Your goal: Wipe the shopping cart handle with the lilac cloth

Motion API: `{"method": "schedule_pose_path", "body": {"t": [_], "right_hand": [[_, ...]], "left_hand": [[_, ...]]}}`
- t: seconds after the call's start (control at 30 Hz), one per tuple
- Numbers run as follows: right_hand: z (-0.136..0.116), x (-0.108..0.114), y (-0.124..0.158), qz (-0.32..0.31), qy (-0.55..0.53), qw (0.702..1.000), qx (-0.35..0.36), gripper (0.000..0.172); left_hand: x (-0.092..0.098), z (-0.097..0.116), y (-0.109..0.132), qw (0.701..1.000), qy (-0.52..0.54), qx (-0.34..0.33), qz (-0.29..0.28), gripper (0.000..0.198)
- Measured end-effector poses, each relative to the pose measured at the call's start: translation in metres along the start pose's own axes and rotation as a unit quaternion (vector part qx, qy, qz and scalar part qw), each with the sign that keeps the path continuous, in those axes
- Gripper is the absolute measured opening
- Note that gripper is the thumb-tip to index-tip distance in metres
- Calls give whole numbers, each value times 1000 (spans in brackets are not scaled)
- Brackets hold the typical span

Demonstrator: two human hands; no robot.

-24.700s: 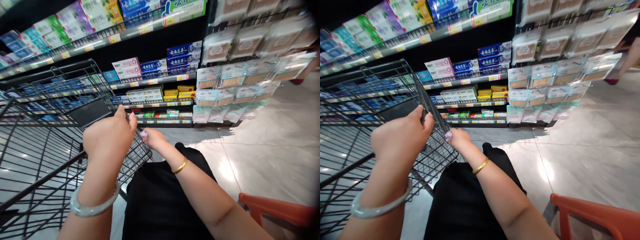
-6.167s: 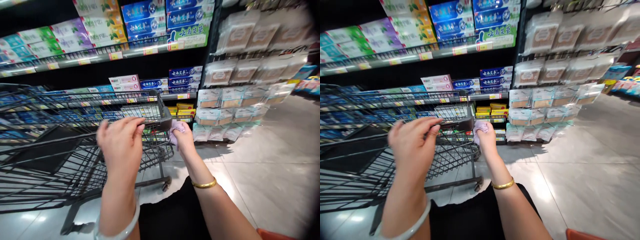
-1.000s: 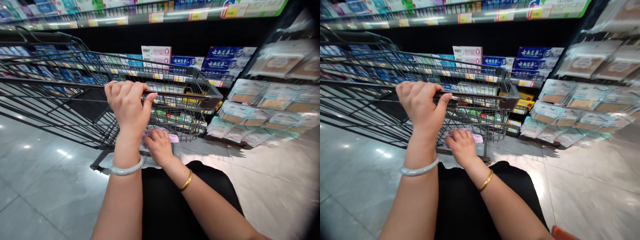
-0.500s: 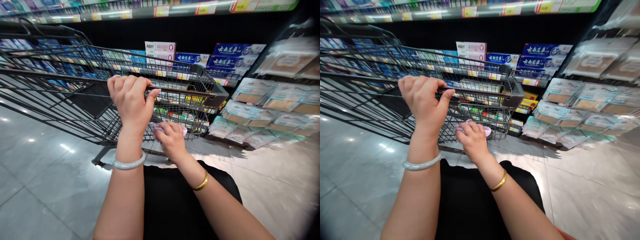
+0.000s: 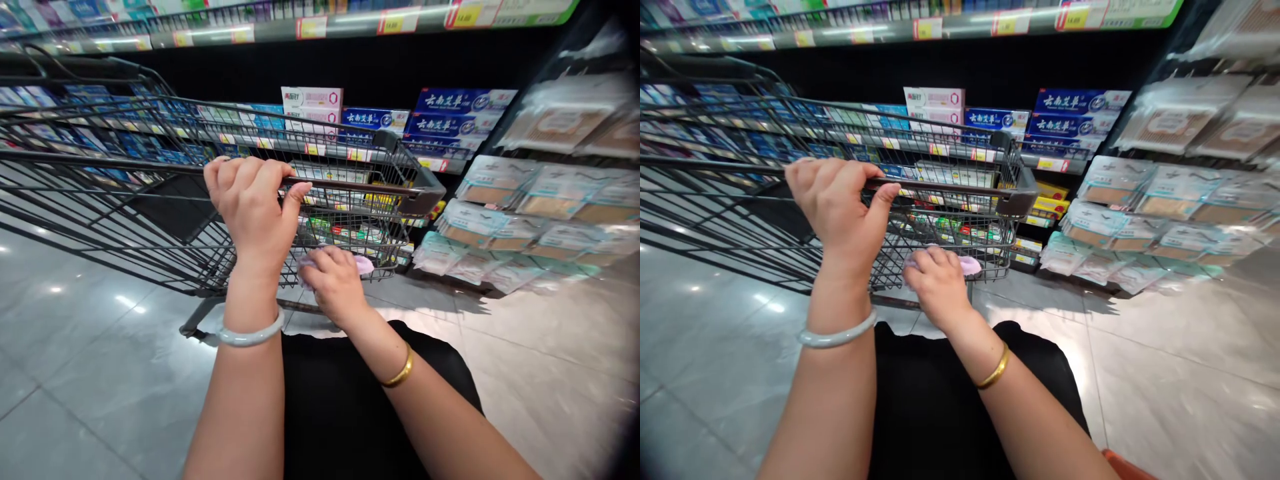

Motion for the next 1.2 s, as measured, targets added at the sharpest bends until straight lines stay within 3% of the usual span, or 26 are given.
{"method": "schedule_pose_path", "body": {"t": [0.13, 0.3, 0.37, 0.43, 0.5, 0.67, 0.7, 0.83, 0.9, 1.03, 1.1, 1.2], "right_hand": [[6, 12, -3, 59, 13, 997, -46, 17], [7, 13, -4, -33, -18, 999, 21, 14], [11, 20, -5, 14, -22, 1000, 4, 17], [18, 30, -7, 90, -6, 995, -51, 22], [23, 37, -10, 128, 4, 987, -99, 24], [24, 43, -19, 46, -37, 994, -94, 24], [26, 46, -21, 62, -43, 993, -95, 25], [36, 60, -19, 217, -19, 967, -130, 27], [38, 59, -16, 224, -4, 965, -134, 26], [35, 51, -14, 140, -7, 983, -118, 28], [37, 56, -13, 169, 0, 977, -129, 27], [46, 65, -11, 273, 42, 949, -149, 26]], "left_hand": [[1, 2, 1, 1000, -13, -7, 5, 32], [1, 1, 2, 999, -9, -20, 23, 32], [1, 1, 2, 1000, -8, -19, 20, 30], [1, 1, 2, 1000, -6, -12, 13, 30], [1, 2, 2, 1000, -5, -6, 11, 30], [0, 0, 1, 999, -23, -24, 25, 31], [0, 0, 1, 999, -25, -25, 26, 33], [-1, -1, -1, 999, -25, -27, 22, 36], [-1, 0, -1, 999, -19, -22, 18, 37], [0, 1, -2, 1000, -19, -4, 12, 38], [0, 1, -2, 1000, -21, -3, 11, 38], [0, -1, -2, 1000, -13, -4, 12, 39]]}}
Point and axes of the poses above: each hand's wrist, its own y-axis away from the middle knuckle, its own x-axis out of the back of the hand, z = x × y, the point moved 2 cm from there along -y, towards the middle knuckle, and after that the axes turned 8 degrees about x, right-handed, at the moved point
